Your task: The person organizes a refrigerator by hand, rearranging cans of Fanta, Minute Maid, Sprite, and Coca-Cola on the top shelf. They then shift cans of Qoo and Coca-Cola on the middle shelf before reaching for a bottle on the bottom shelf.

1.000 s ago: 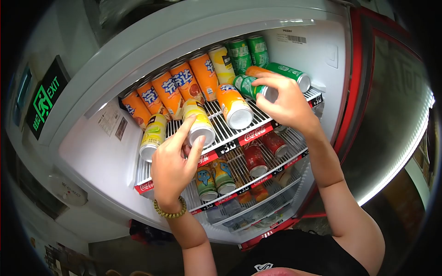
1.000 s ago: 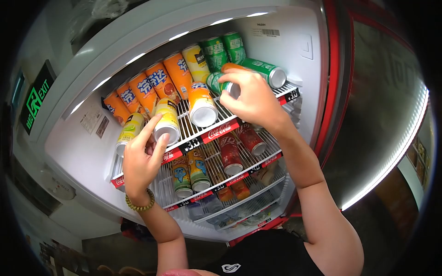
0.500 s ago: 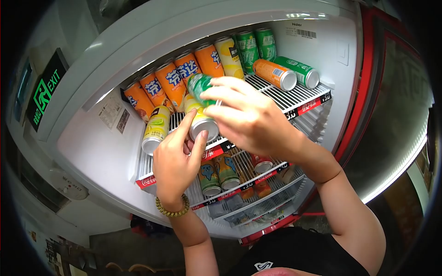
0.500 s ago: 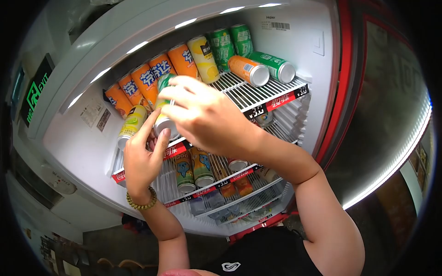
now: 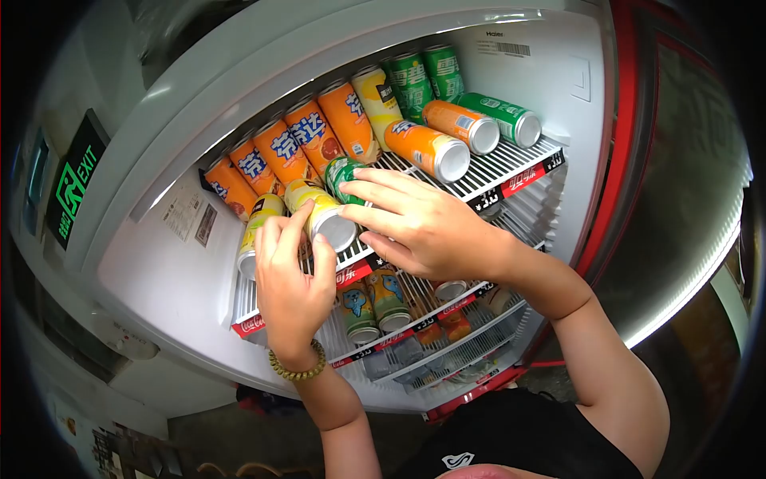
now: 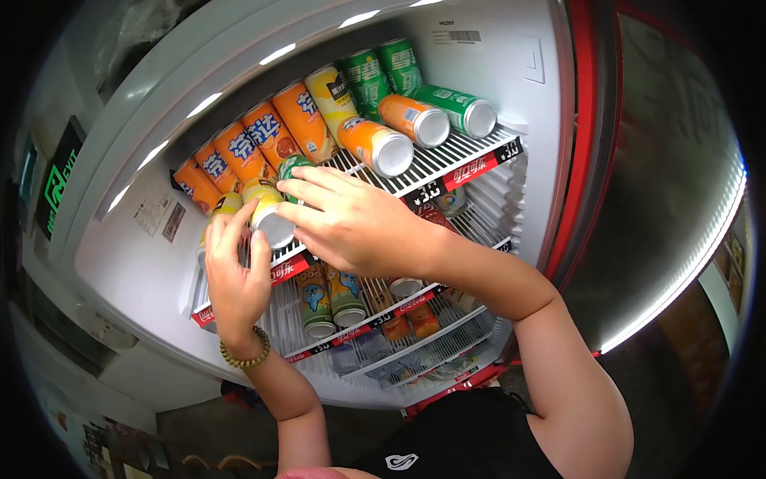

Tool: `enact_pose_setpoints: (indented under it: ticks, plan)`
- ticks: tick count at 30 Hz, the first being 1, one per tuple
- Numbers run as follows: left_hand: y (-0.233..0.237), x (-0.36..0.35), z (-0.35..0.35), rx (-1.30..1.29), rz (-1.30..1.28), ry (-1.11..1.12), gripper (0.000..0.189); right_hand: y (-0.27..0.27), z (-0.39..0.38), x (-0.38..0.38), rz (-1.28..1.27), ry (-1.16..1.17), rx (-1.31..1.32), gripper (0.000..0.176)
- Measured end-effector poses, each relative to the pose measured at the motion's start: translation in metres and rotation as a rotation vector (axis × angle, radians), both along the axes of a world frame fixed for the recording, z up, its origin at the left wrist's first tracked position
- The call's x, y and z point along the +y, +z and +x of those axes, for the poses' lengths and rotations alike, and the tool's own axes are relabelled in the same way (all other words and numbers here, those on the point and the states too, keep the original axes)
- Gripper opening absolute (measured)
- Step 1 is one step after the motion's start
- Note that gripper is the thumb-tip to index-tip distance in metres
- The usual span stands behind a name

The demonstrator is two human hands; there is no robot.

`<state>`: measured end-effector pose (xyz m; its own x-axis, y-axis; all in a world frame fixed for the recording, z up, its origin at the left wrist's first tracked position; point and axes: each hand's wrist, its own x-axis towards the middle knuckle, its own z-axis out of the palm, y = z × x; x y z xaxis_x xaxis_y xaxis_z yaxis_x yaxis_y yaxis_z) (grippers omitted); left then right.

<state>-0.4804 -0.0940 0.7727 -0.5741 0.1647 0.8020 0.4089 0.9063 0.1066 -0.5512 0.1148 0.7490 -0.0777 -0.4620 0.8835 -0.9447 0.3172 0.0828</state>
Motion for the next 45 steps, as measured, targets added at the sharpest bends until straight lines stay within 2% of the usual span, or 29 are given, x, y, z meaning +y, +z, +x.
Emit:
enact_pose_setpoints:
  ticks: [5,7,9,11,12,15,18,19,21,22,26,31,33,34,39,41,45]
  plan:
    - [0.004,0.012,-0.009,0.189,-0.004,0.007,0.040,0.007,0.004,0.013,0.018,0.096,-0.016,0.040]
    - [0.010,0.023,-0.008,0.138,0.040,-0.147,0.039,0.008,0.002,0.019,0.018,0.143,-0.022,0.038]
    - [0.012,0.032,-0.013,0.160,0.008,-0.161,0.042,0.014,-0.003,0.031,-0.041,0.085,0.028,0.034]
    - [0.014,0.037,-0.016,0.126,-0.168,-0.189,0.045,0.025,-0.009,0.053,-0.130,0.027,0.012,0.029]
    - [0.010,0.037,-0.016,0.051,-0.193,-0.166,0.048,0.027,-0.016,0.065,-0.174,-0.055,0.012,0.027]
    - [0.003,0.033,-0.014,0.101,-0.201,-0.116,0.049,0.033,-0.033,0.103,-0.292,-0.382,-0.093,0.030]
    - [0.002,0.033,-0.016,0.083,-0.168,-0.131,0.052,0.042,-0.049,0.134,-0.103,-0.757,-0.187,0.040]
    - [0.003,0.034,-0.015,0.072,-0.164,-0.136,0.052,0.043,-0.050,0.137,-0.096,-0.763,-0.196,0.040]
    - [0.003,0.033,-0.014,0.098,-0.185,-0.128,0.049,0.042,-0.050,0.140,0.051,-0.902,-0.480,0.046]
    - [0.003,0.033,-0.014,0.105,-0.181,-0.131,0.050,0.041,-0.050,0.139,0.078,-0.915,-0.465,0.050]
    - [0.002,0.029,-0.015,0.091,-0.176,-0.146,0.051,0.045,-0.059,0.145,0.132,-0.902,-0.429,0.060]
    - [0.000,0.025,-0.011,0.100,-0.124,-0.144,0.052,0.054,-0.051,0.135,0.107,-0.888,-0.374,0.062]
    - [-0.002,0.022,-0.011,0.105,-0.116,-0.175,0.053,0.052,-0.050,0.136,-0.008,-0.836,-0.317,0.060]
    - [-0.002,0.021,-0.010,0.110,-0.112,-0.172,0.053,0.052,-0.049,0.136,-0.075,-0.781,-0.272,0.052]
    - [-0.005,0.021,-0.006,0.114,-0.094,-0.142,0.054,0.064,-0.030,0.123,-0.235,-0.730,-0.224,0.039]
    - [-0.006,0.022,-0.006,0.121,-0.078,-0.150,0.054,0.065,-0.025,0.107,-0.328,-0.641,-0.008,0.035]
    - [-0.007,0.023,-0.007,0.139,-0.084,-0.140,0.052,0.055,-0.005,0.060,-0.287,-0.452,0.093,0.035]
